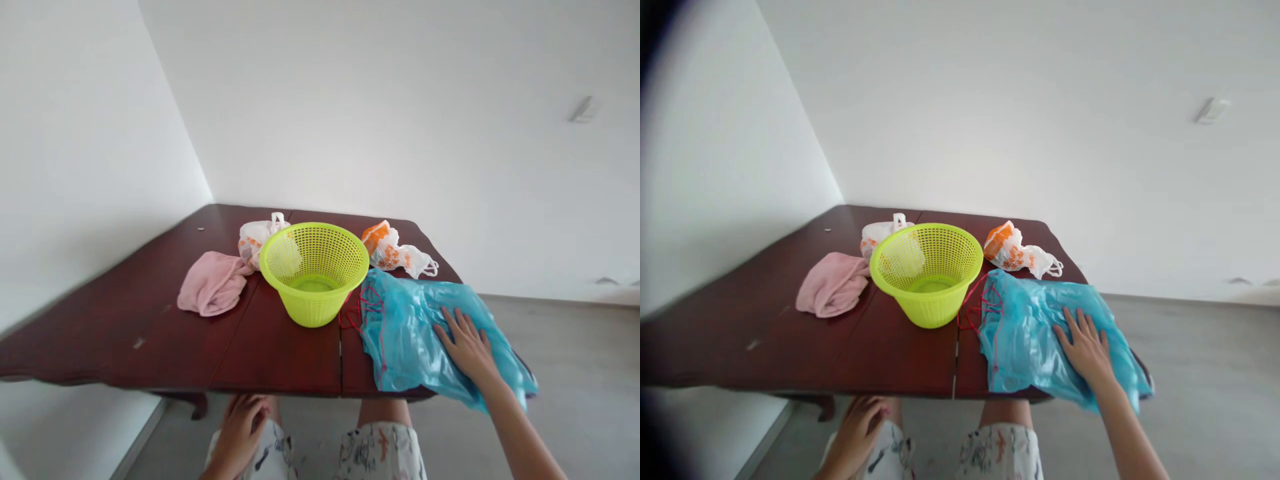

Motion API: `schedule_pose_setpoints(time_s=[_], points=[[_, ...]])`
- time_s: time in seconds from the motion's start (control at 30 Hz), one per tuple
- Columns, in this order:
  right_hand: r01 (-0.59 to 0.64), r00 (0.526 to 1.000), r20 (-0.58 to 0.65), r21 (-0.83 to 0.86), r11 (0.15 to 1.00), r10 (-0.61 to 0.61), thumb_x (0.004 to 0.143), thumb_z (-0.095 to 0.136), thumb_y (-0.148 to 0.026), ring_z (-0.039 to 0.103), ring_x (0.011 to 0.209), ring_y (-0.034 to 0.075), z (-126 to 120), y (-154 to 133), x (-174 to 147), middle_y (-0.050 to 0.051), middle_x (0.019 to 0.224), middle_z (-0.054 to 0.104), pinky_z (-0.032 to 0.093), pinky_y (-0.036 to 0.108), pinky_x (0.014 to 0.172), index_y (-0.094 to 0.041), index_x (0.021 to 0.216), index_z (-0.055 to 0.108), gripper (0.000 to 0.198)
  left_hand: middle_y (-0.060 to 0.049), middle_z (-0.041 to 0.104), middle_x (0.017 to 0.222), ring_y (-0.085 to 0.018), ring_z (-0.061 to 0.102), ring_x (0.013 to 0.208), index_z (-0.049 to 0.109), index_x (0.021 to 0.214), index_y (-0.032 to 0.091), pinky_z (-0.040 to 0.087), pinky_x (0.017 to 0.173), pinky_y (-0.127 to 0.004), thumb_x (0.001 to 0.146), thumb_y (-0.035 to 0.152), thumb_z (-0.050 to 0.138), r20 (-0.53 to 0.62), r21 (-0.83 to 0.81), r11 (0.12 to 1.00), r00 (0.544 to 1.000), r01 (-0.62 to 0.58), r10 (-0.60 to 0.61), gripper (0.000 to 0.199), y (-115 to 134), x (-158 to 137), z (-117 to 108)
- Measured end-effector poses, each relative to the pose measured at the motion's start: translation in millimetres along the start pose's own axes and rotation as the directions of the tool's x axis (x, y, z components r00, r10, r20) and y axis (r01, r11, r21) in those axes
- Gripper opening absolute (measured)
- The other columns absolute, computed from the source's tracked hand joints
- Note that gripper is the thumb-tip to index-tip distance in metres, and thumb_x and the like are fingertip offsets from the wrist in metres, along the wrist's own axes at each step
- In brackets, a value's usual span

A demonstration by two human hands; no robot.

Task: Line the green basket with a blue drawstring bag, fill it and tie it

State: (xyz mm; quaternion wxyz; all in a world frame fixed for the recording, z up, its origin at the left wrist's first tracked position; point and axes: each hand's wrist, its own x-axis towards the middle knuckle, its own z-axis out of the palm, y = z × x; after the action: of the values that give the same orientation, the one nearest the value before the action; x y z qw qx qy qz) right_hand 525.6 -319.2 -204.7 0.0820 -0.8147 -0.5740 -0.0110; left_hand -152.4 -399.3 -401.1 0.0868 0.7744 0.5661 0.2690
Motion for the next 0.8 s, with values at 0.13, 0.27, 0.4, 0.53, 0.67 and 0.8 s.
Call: schedule_pose_setpoints(time_s=[0.13, 0.27, 0.4, 0.53, 0.67, 0.8], points=[[-0.010, 1.000, -0.018, 0.018, 1.000, 0.010, 0.113, 0.021, -0.086, 0.025, 0.186, 0.040, 3, -1, 16, 0.011, 0.200, 0.027, 0.019, 0.073, 0.149, -0.033, 0.192, 0.035, 0.096, -0.007, 0.087, 0.116, -0.032, 0.079, 0.115, 0.082, 0.097, 0.029, 0.063, 0.109, -0.051, 0.109, 0.028, 0.063, -0.015, -0.048, 0.999, 1.000, 0.007, -0.008, 0.023, 17, 3, -5], [-0.019, 1.000, -0.020, 0.038, 0.999, 0.019, 0.112, 0.024, -0.086, 0.028, 0.185, 0.042, 2, -9, 30, 0.012, 0.200, 0.029, 0.020, 0.073, 0.148, -0.031, 0.191, 0.039, 0.098, -0.007, 0.089, 0.119, -0.033, 0.079, 0.130, 0.084, 0.099, 0.029, 0.061, 0.121, -0.054, 0.107, 0.025, 0.066, -0.029, -0.096, 0.995, 1.000, -0.015, 0.012, 0.021, 33, 4, -7], [-0.023, 0.999, -0.021, 0.071, 0.997, 0.025, 0.112, 0.028, -0.085, 0.028, 0.184, 0.043, 0, -15, 43, 0.015, 0.199, 0.031, 0.018, 0.074, 0.147, -0.029, 0.190, 0.042, 0.097, -0.008, 0.090, 0.127, -0.034, 0.078, 0.140, 0.088, 0.103, 0.028, 0.061, 0.127, -0.058, 0.108, 0.026, 0.066, -0.017, -0.108, 0.993, 0.999, -0.036, 0.034, 0.023, 41, -1, -18], [-0.024, 1.000, -0.009, 0.079, 0.997, 0.024, 0.113, 0.030, -0.083, 0.027, 0.185, 0.043, -4, -20, 50, 0.016, 0.199, 0.031, 0.016, 0.074, 0.147, -0.027, 0.190, 0.042, 0.096, -0.008, 0.088, 0.139, -0.034, 0.076, 0.147, 0.089, 0.106, 0.029, 0.059, 0.131, -0.061, 0.113, 0.034, 0.067, 0.008, -0.093, 0.993, 0.997, -0.073, 0.074, 0.023, 48, -15, -28], [-0.027, 1.000, 0.004, 0.071, 0.997, 0.027, 0.115, 0.030, -0.080, 0.028, 0.184, 0.043, -8, -24, 52, 0.016, 0.199, 0.031, 0.016, 0.073, 0.147, -0.027, 0.190, 0.042, 0.092, -0.007, 0.087, 0.144, -0.036, 0.073, 0.152, 0.089, 0.109, 0.031, 0.056, 0.133, -0.068, 0.113, 0.038, 0.071, 0.048, -0.084, 0.993, 0.995, -0.082, 0.086, 0.020, 63, -23, -29], [-0.039, 0.999, 0.004, 0.068, 0.997, 0.039, 0.117, 0.031, -0.078, 0.027, 0.185, 0.041, -9, -26, 53, 0.016, 0.199, 0.031, 0.015, 0.070, 0.148, -0.027, 0.190, 0.042, 0.090, -0.009, 0.087, 0.142, -0.037, 0.073, 0.152, 0.089, 0.110, 0.030, 0.055, 0.134, -0.067, 0.113, 0.030, 0.069, 0.045, -0.122, 0.990, 0.996, -0.074, 0.080, 0.020, 81, -17, -26]])
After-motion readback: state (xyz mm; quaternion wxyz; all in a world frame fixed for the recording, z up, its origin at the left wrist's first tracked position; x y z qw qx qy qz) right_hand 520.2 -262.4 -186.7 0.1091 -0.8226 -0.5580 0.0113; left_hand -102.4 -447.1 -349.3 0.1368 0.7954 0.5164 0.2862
